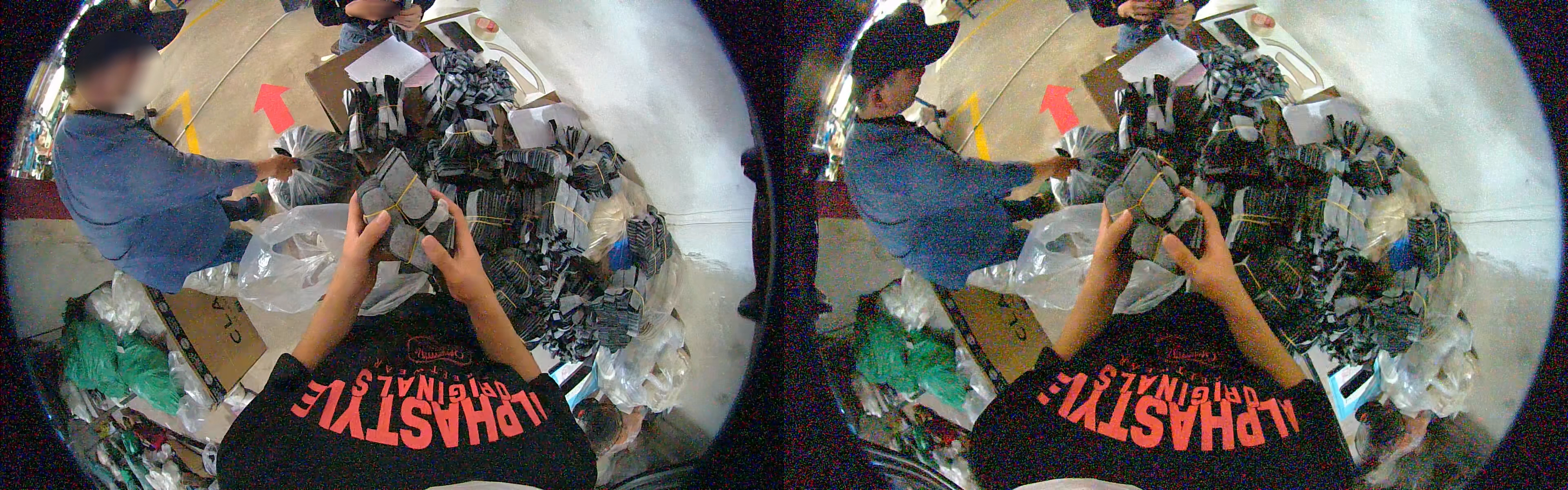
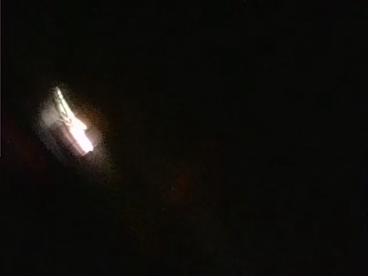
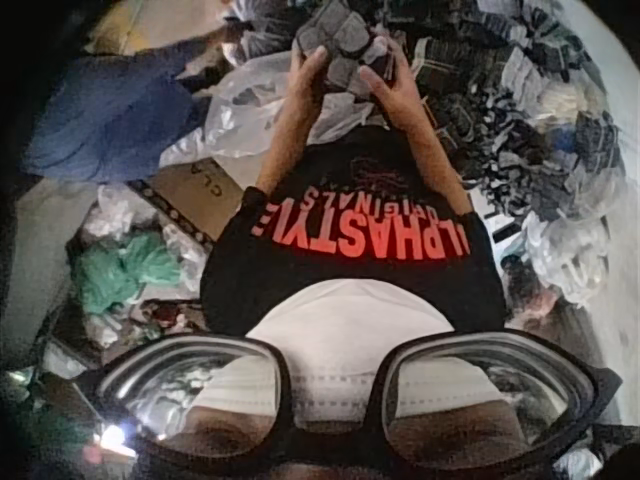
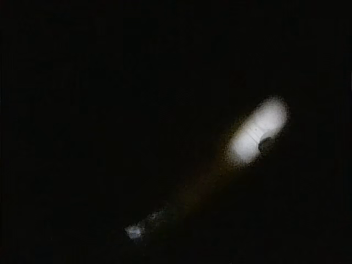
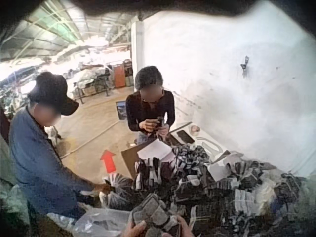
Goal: The person repeatedly picks up bundles of gray gloves, places them into clear plastic bags, and ties the bags with yellow rubber bands. The person also stacks the packaged bundles on the table. A coworker is visible across the table performing similar packaging tasks.
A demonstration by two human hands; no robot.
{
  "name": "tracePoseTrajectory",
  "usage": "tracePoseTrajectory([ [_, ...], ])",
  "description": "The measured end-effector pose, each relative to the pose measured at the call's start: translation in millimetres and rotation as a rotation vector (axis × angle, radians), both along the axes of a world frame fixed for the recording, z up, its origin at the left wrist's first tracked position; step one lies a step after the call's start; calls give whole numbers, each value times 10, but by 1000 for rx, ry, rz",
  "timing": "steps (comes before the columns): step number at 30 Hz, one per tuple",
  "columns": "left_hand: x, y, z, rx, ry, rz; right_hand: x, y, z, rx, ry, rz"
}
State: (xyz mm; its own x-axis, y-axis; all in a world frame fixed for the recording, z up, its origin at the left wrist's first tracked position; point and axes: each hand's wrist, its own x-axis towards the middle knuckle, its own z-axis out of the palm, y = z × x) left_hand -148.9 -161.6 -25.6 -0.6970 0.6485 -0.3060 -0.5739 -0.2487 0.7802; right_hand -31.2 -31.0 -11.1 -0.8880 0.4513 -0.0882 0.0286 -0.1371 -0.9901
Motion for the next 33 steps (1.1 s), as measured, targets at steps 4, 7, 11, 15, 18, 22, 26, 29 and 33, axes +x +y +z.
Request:
tracePoseTrajectory([
  [4, 7, 19, 48, 25, 14, 31, -5, -38, 30, -28, 21, -22],
  [7, 12, 34, 130, -11, 1, 18, 14, -46, -24, -33, -8, -63],
  [11, 131, 5, 94, -157, 154, -41, 84, -18, -230, -567, 114, -173],
  [15, 108, -133, 226, -67, 347, -146, 371, 294, -511, -571, 263, -106],
  [18, -14, -403, 294, 59, 190, -187, 489, 374, -537, -1043, 374, -128],
  [22, -461, -1153, -283, -194, 204, 225, 617, 521, -782, -1037, 515, -10],
  [26, -704, -1561, -469, -905, 370, -241, 682, 512, -766, -1633, 582, -315],
  [29, -457, -1347, -681, -1004, 542, -580, 665, 553, -804, -2860, 942, -215],
  [33, -94, -611, -910, -538, 548, -537, 667, 530, -920, -1417, 546, -140],
])
